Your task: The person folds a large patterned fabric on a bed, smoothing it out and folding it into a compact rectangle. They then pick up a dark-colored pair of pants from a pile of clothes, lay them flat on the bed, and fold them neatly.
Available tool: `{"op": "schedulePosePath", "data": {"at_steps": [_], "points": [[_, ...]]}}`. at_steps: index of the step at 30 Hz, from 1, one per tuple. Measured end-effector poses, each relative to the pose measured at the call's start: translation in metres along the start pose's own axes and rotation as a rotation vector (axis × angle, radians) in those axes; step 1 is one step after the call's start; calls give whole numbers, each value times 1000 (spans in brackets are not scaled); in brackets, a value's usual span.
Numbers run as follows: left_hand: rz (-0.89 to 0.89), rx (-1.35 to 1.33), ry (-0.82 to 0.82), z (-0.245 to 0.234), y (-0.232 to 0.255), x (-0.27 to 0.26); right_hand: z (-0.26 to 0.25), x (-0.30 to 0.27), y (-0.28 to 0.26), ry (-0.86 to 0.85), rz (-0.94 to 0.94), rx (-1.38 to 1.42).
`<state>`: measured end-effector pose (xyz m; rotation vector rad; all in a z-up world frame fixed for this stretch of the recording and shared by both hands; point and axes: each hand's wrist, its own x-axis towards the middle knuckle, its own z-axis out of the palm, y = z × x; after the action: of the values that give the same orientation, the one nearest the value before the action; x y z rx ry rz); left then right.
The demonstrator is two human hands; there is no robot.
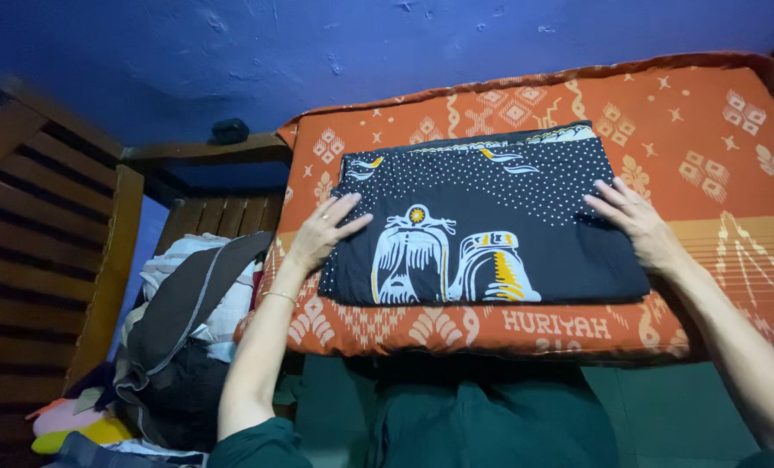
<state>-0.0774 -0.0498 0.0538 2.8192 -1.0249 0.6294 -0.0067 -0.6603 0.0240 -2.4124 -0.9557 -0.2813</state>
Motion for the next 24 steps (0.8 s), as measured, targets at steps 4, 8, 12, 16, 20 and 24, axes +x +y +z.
{"op": "schedulePosePath", "data": {"at_steps": [4, 8, 12, 16, 20, 24], "points": [[-5, -158, -25, 18, -7, 4, 10, 9, 22, -47, -190, -57], [-148, -477, -80, 8, -15, -8, -4, -4, 37, -160, 8, 265], [-212, -624, -213, 14, -24, -15, -17, -3, 45, -226, 5, 530], [-649, -1038, -234, 56, -57, -27, -13, 7, 62, -106, -50, 927], [-1065, -879, 28, 116, -71, -14, 34, 45, 84, 185, 786, 549], [-1323, -771, 199, 108, -54, 23, 45, 65, 70, 247, 957, 145]]}}
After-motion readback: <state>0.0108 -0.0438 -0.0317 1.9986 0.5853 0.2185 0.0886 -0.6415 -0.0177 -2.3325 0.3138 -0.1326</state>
